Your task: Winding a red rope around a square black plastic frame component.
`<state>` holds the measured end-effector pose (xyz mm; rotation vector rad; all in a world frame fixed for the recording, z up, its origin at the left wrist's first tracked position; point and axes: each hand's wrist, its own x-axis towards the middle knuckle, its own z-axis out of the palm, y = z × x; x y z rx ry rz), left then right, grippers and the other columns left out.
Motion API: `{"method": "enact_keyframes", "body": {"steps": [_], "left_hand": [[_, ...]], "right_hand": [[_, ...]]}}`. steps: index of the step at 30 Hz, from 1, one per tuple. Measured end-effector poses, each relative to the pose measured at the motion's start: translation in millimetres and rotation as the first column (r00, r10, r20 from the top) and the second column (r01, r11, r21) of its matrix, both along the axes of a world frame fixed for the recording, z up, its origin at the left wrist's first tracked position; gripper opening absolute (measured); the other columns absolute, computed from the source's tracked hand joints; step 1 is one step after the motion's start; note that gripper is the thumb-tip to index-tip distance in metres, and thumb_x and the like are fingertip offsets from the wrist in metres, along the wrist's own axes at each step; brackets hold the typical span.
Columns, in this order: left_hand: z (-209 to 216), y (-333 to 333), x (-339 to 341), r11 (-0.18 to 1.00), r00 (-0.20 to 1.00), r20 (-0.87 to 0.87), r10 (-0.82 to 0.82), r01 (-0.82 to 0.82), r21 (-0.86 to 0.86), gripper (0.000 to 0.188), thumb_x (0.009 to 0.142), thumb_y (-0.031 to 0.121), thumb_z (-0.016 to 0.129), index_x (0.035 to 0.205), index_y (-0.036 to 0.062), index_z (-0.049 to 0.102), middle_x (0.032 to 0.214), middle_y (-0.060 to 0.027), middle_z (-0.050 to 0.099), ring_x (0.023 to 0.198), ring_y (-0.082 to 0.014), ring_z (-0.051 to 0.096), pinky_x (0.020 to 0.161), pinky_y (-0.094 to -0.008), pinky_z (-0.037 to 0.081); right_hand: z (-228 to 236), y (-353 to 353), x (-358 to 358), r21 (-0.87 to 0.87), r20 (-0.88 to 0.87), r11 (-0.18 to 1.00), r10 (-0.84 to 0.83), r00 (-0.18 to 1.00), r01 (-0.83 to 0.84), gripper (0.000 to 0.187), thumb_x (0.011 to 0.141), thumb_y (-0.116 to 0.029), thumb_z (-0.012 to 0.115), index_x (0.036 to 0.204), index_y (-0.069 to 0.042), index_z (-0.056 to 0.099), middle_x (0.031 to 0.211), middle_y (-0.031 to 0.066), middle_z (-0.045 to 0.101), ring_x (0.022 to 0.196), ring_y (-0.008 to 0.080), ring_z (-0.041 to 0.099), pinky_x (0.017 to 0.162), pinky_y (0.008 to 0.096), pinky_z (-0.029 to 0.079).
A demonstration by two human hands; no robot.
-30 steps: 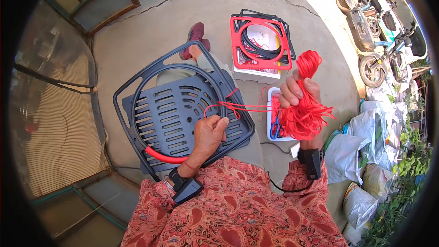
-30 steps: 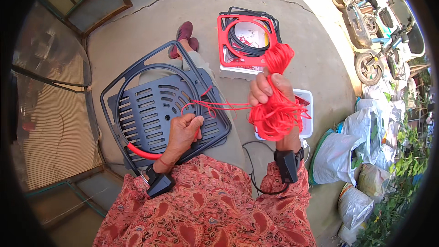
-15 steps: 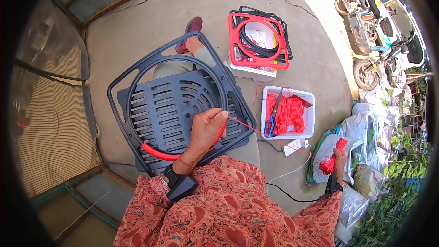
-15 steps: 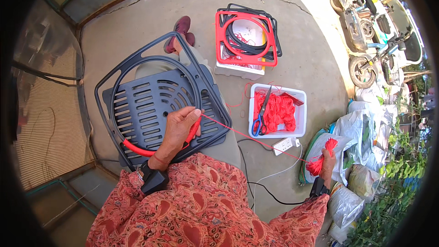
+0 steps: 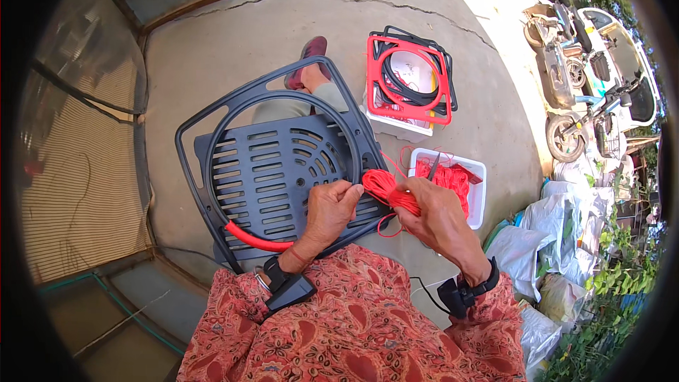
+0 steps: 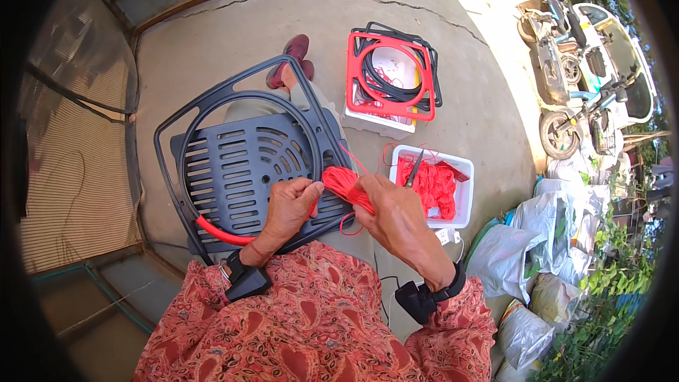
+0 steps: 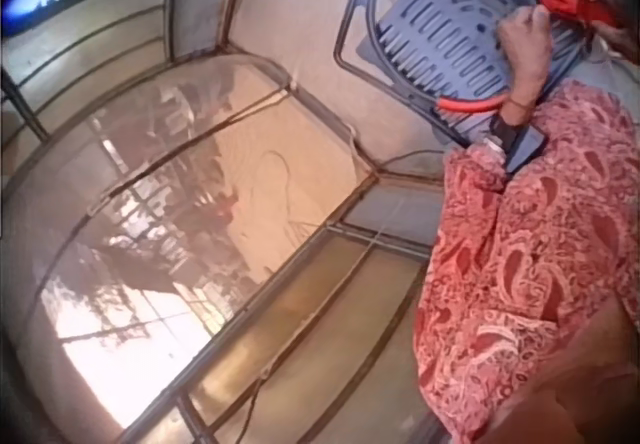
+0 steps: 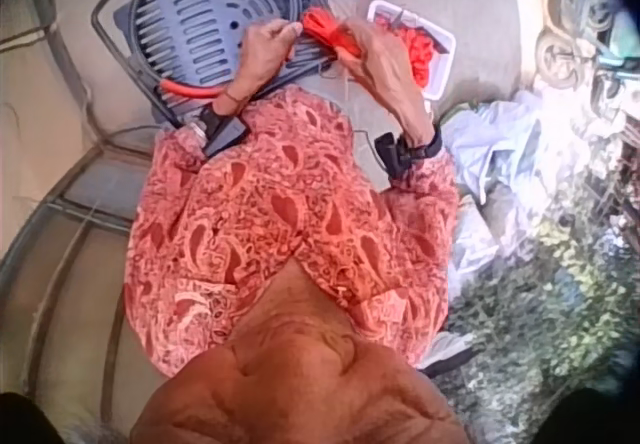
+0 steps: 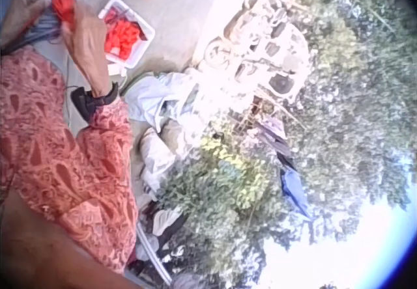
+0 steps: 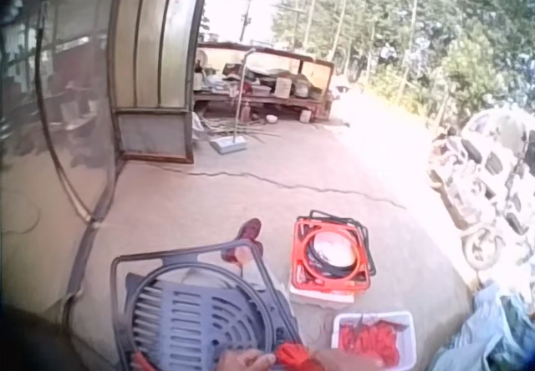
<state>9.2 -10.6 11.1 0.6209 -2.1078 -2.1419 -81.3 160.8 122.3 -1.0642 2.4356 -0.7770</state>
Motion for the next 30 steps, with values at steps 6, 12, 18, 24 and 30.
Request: {"method": "enact_keyframes", "body": {"steps": [6, 12, 18, 24, 30], "left_hand": [[1.0, 9.1, 1.9, 0.929, 0.986, -0.143, 0.082, -0.128, -0.347, 0.027, 0.088, 0.020, 0.067, 0.069, 0.0018, 0.062, 0.055, -0.0138, 0.056, 0.045, -0.0277, 0.055, 0.045, -0.0373, 0.041], [-9.2, 1.9, 2.1, 0.920, 0.984, -0.109, 0.144, -0.173, -0.352, 0.028, 0.088, 0.025, 0.066, 0.071, 0.0030, 0.061, 0.059, -0.0165, 0.057, 0.051, -0.0354, 0.056, 0.048, -0.0422, 0.041], [-15.4, 4.2, -4.9, 0.927, 0.994, -0.046, 0.099, -0.109, -0.358, 0.029, 0.088, 0.027, 0.065, 0.072, 0.0031, 0.063, 0.063, -0.0179, 0.060, 0.057, -0.0391, 0.058, 0.052, -0.0463, 0.043], [-32.8, 4.6, -2.1, 0.937, 0.992, -0.035, 0.119, -0.124, -0.326, 0.028, 0.087, 0.027, 0.064, 0.072, 0.0031, 0.065, 0.066, -0.0188, 0.061, 0.061, -0.0402, 0.059, 0.055, -0.0485, 0.044], [-27.5, 8.2, -4.4, 0.865, 0.995, -0.074, 0.067, -0.095, -0.493, 0.025, 0.091, 0.019, 0.064, 0.073, 0.0009, 0.067, 0.049, -0.0054, 0.059, 0.043, -0.0146, 0.057, 0.046, -0.0308, 0.043]], "right_hand": [[-42.5, -53.2, 8.4, 0.318, -0.315, 0.947, 0.139, 0.939, -0.033, 0.022, 0.083, -0.010, 0.062, 0.100, 0.000, 0.053, 0.086, 0.0139, 0.059, 0.080, 0.0345, 0.065, 0.066, 0.0420, 0.053], [-57.7, -46.9, 14.8, -0.211, -0.022, 0.977, -0.016, 1.000, 0.011, 0.053, 0.085, -0.002, 0.056, 0.136, 0.002, 0.041, 0.120, 0.0234, 0.057, 0.110, 0.0407, 0.058, 0.089, 0.0427, 0.050], [-89.9, -54.5, 11.4, -0.274, -0.137, 0.961, -0.081, 0.987, 0.041, 0.056, 0.085, 0.001, 0.054, 0.140, 0.001, 0.038, 0.126, 0.0243, 0.054, 0.113, 0.0431, 0.056, 0.093, 0.0437, 0.048], [-14.3, -68.8, 5.5, 0.086, -0.185, 0.995, 0.062, 0.981, -0.047, 0.041, 0.083, -0.008, 0.063, 0.123, -0.002, 0.054, 0.104, 0.0159, 0.059, 0.099, 0.0345, 0.059, 0.078, 0.0446, 0.050], [-68.0, -105.4, -27.1, 0.166, -0.481, 0.978, 0.191, 0.855, -0.124, 0.028, 0.080, -0.016, 0.069, 0.105, -0.004, 0.064, 0.088, 0.0117, 0.056, 0.087, 0.0309, 0.059, 0.070, 0.0427, 0.048]]}}
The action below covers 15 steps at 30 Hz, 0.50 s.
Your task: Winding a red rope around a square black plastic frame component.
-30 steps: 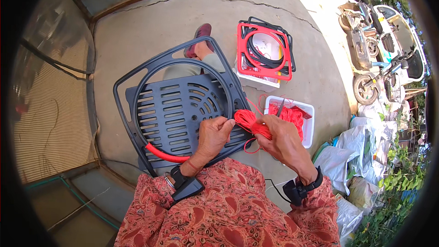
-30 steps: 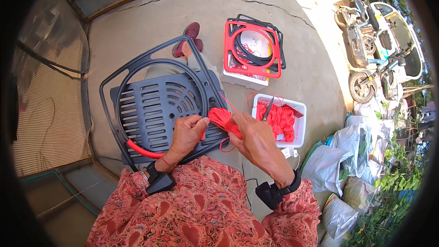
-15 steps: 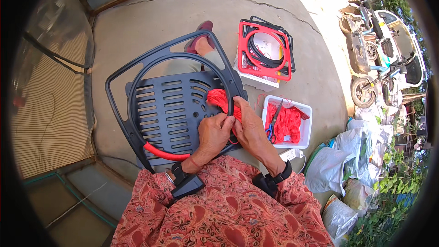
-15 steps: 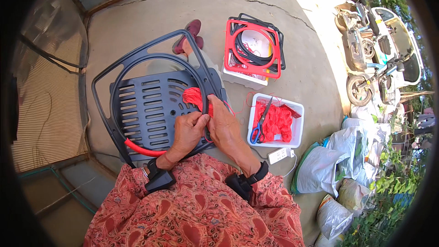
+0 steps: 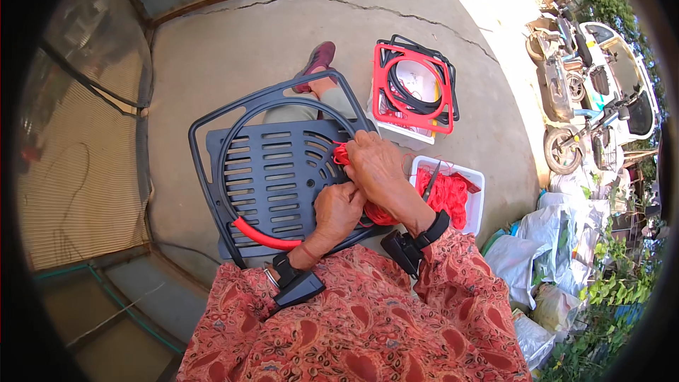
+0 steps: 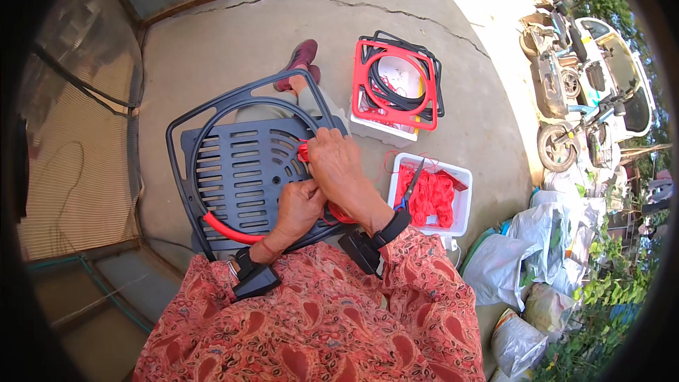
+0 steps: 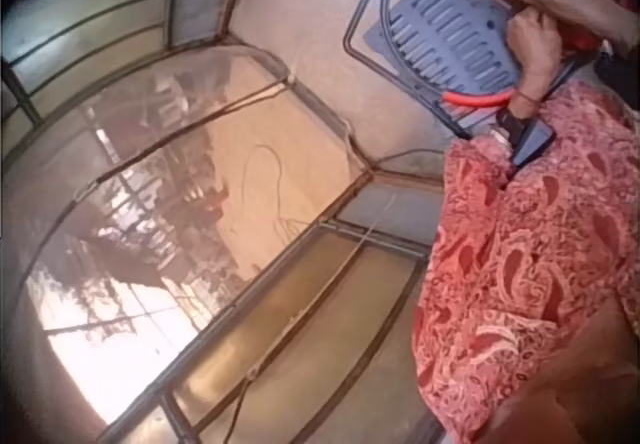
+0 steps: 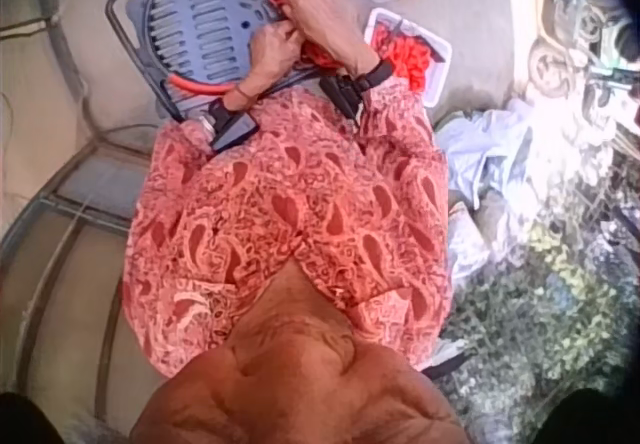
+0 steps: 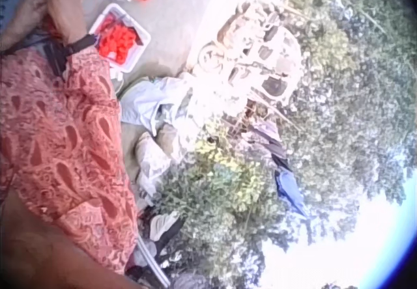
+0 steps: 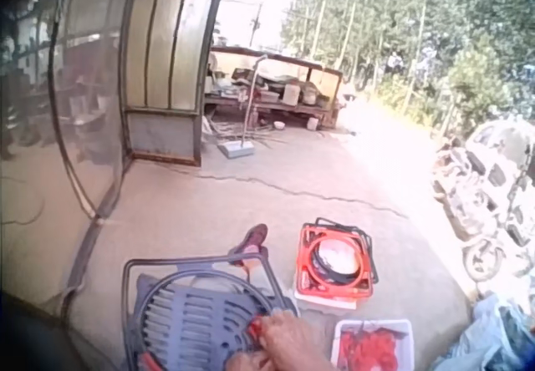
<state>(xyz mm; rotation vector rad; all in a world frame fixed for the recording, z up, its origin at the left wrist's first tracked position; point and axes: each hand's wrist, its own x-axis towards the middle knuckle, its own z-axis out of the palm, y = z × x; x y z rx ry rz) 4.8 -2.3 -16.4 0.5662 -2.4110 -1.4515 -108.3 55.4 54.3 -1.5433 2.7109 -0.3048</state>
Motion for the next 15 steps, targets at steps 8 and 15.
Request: {"method": "enact_keyframes", "body": {"steps": [8, 15], "left_hand": [[-12.6, -1.3, 1.5, 0.999, 0.999, -0.044, 0.007, -0.005, 0.043, 0.025, 0.088, 0.020, 0.066, 0.070, 0.0032, 0.068, 0.049, -0.0058, 0.059, 0.045, -0.0165, 0.059, 0.047, -0.0317, 0.044], [-4.4, -2.8, 3.8, 1.000, 1.000, 0.007, 0.000, 0.000, -0.003, 0.024, 0.087, 0.017, 0.066, 0.067, 0.0031, 0.068, 0.050, -0.0057, 0.060, 0.048, -0.0147, 0.060, 0.048, -0.0313, 0.044]], "right_hand": [[1.8, -20.8, -2.1, -0.282, 0.606, 0.959, 0.197, 0.771, -0.024, 0.028, 0.075, -0.012, 0.074, 0.101, -0.003, 0.065, 0.090, 0.0112, 0.055, 0.088, 0.0310, 0.059, 0.072, 0.0429, 0.048], [-20.5, -24.6, 1.7, -0.334, 0.209, 0.938, 0.172, 0.963, -0.095, 0.036, 0.069, -0.011, 0.076, 0.099, 0.001, 0.059, 0.100, 0.0171, 0.055, 0.098, 0.0372, 0.055, 0.077, 0.0444, 0.050]]}}
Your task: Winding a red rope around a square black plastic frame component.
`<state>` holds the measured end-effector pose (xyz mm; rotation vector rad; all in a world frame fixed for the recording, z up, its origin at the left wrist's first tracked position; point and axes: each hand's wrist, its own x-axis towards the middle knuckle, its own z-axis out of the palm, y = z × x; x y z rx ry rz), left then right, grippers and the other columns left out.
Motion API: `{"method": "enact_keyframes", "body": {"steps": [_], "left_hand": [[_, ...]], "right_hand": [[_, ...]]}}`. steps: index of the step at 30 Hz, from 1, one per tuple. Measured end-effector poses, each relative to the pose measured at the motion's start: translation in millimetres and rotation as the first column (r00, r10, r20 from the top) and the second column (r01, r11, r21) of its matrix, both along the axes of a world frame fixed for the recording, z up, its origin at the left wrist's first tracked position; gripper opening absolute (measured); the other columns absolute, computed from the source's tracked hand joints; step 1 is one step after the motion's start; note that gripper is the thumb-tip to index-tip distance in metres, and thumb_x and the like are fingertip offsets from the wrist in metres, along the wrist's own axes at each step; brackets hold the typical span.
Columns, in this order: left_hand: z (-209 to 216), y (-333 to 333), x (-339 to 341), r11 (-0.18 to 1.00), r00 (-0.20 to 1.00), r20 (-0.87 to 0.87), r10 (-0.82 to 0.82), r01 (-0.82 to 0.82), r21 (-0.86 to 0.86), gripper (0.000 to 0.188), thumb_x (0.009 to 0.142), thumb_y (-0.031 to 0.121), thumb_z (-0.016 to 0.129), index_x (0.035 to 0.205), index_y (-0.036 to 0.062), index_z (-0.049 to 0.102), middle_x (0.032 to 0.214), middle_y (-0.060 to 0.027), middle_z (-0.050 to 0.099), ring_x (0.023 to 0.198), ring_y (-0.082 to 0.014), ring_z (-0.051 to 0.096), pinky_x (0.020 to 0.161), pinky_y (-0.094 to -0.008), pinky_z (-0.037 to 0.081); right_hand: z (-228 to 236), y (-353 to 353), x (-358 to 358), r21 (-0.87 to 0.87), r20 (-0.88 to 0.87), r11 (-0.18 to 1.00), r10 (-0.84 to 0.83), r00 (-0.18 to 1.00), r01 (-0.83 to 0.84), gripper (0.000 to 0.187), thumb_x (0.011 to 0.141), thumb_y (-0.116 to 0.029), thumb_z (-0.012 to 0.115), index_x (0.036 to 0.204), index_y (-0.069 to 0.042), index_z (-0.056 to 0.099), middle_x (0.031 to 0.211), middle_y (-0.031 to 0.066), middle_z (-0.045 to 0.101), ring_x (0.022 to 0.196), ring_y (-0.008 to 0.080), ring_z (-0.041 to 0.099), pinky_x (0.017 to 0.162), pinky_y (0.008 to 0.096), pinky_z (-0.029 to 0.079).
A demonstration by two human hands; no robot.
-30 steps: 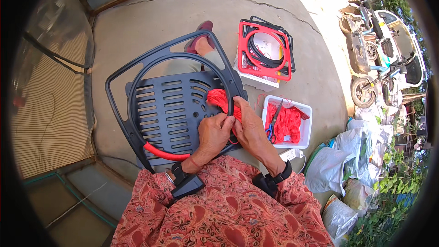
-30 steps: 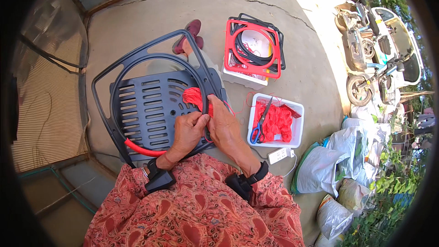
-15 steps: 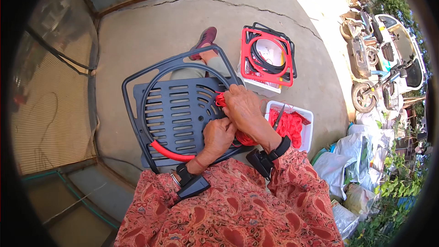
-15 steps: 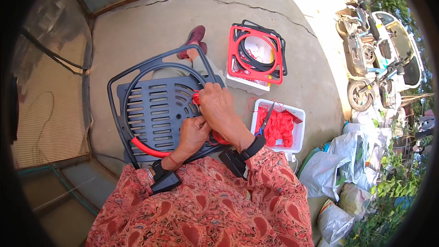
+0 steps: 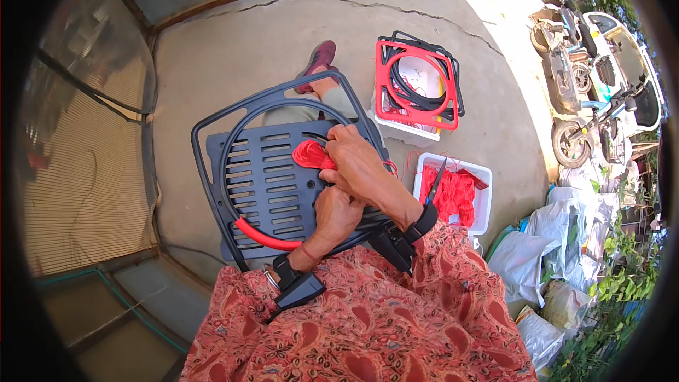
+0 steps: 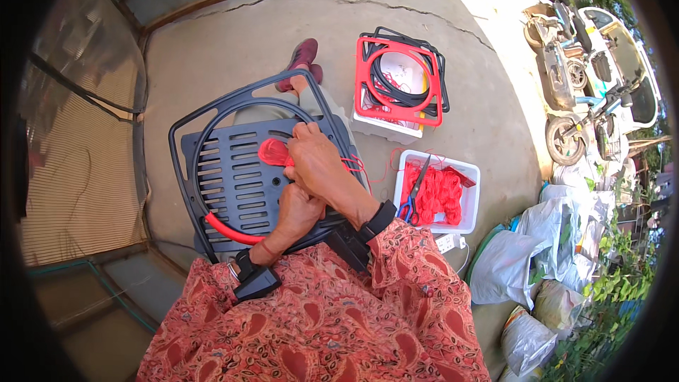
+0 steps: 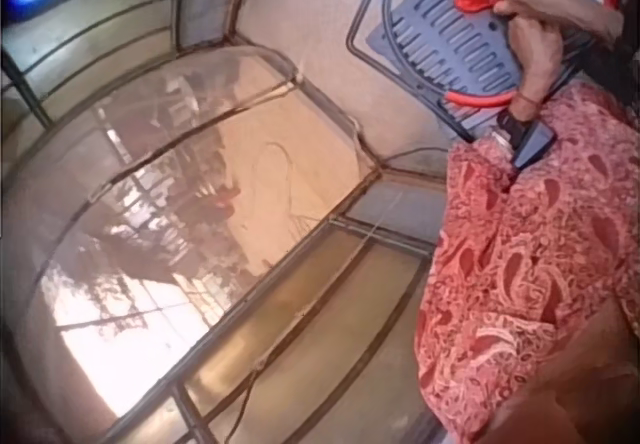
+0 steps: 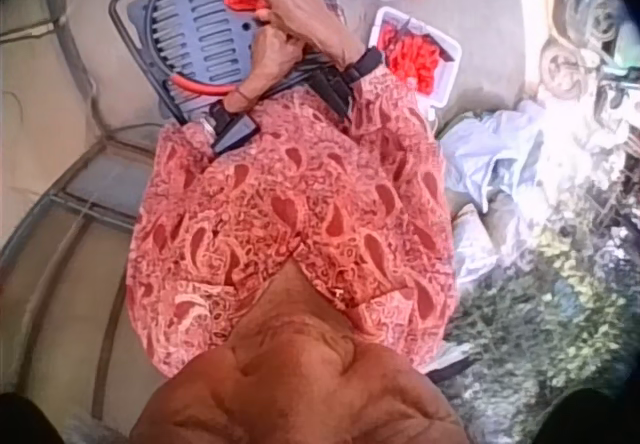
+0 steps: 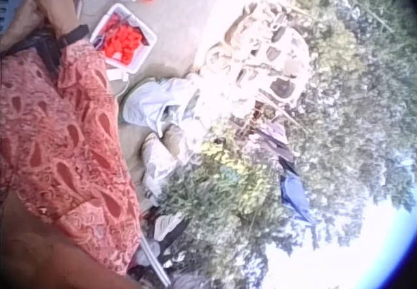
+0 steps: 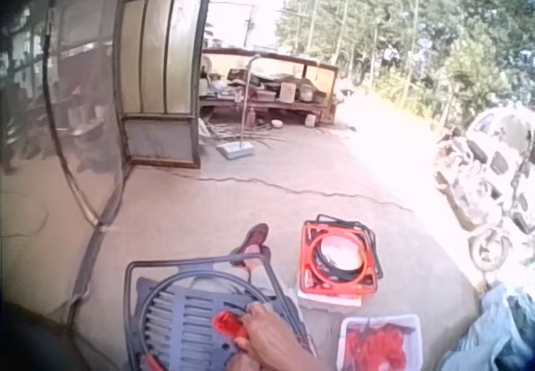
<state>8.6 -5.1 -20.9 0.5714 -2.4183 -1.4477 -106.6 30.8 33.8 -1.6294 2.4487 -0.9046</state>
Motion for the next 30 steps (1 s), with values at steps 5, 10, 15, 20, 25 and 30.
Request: {"method": "enact_keyframes", "body": {"steps": [5, 10, 15, 20, 25, 30], "left_hand": [[-2.2, -0.2, -1.5, 0.980, 1.000, -0.027, -0.016, 0.021, 0.196, 0.025, 0.090, 0.016, 0.064, 0.070, 0.0019, 0.066, 0.051, -0.0023, 0.058, 0.047, -0.0094, 0.056, 0.046, -0.0279, 0.042], [11.5, -8.2, -2.2, 0.951, 0.996, 0.058, -0.062, 0.041, 0.308, 0.029, 0.093, 0.018, 0.064, 0.069, 0.0013, 0.063, 0.052, -0.0012, 0.058, 0.044, -0.0067, 0.052, 0.042, -0.0248, 0.039], [27.2, -10.5, -6.9, 0.801, 0.994, 0.105, -0.035, -0.035, 0.597, 0.031, 0.094, 0.020, 0.062, 0.070, -0.0006, 0.064, 0.053, -0.0042, 0.060, 0.043, -0.0069, 0.052, 0.040, -0.0240, 0.039], [31.7, -13.5, -8.5, 0.718, 0.991, 0.129, -0.030, -0.068, 0.692, 0.027, 0.095, 0.020, 0.061, 0.078, -0.0013, 0.065, 0.055, -0.0043, 0.060, 0.042, -0.0066, 0.050, 0.039, -0.0219, 0.037], [44.8, -12.7, -11.5, 0.674, 0.997, 0.064, -0.033, -0.025, 0.739, 0.025, 0.095, 0.021, 0.061, 0.083, -0.0004, 0.067, 0.055, -0.0031, 0.060, 0.044, -0.0051, 0.049, 0.042, -0.0219, 0.038], [26.2, -16.0, -4.4, 0.718, 0.993, 0.063, -0.101, 0.029, 0.695, 0.024, 0.096, 0.022, 0.059, 0.095, -0.0002, 0.069, 0.057, -0.0032, 0.061, 0.045, -0.0065, 0.051, 0.042, -0.0231, 0.039]], "right_hand": [[22.3, -1.4, -9.9, -0.122, 0.718, 0.993, 0.081, 0.692, 0.009, 0.033, 0.083, -0.016, 0.063, 0.108, 0.002, 0.053, 0.090, 0.0133, 0.062, 0.081, 0.0290, 0.063, 0.077, 0.0387, 0.052], [54.2, 85.4, -43.4, -0.422, 0.853, 0.734, 0.520, -0.040, 0.532, 0.021, 0.088, -0.015, 0.058, 0.103, -0.004, 0.049, 0.068, 0.0038, 0.050, 0.060, 0.0152, 0.051, 0.061, 0.0304, 0.050], [52.7, 289.4, -45.2, -0.184, 0.953, 0.600, 0.304, -0.009, 0.778, 0.015, 0.094, -0.017, 0.056, 0.100, -0.004, 0.050, 0.059, -0.0011, 0.041, 0.047, 0.0078, 0.040, 0.041, 0.0253, 0.040], [19.5, 472.4, -2.3, 0.279, 0.885, 0.241, -0.440, -0.151, 0.930, 0.018, 0.090, -0.022, 0.062, 0.086, -0.014, 0.048, 0.056, -0.0028, 0.040, 0.042, 0.0093, 0.037, 0.036, 0.0257, 0.033], [-16.6, 475.2, 20.4, 0.271, 0.612, 0.198, -0.791, -0.009, 0.942, 0.017, 0.088, -0.020, 0.062, 0.096, -0.005, 0.059, 0.076, -0.0019, 0.056, 0.061, 0.0070, 0.050, 0.055, 0.0247, 0.041], [7.9, 324.5, -4.9, 0.168, 0.789, 0.562, -0.569, 0.231, 0.810, 0.034, 0.089, -0.025, 0.068, 0.113, -0.002, 0.058, 0.090, 0.0015, 0.064, 0.074, 0.0081, 0.060, 0.069, 0.0226, 0.049]]}}
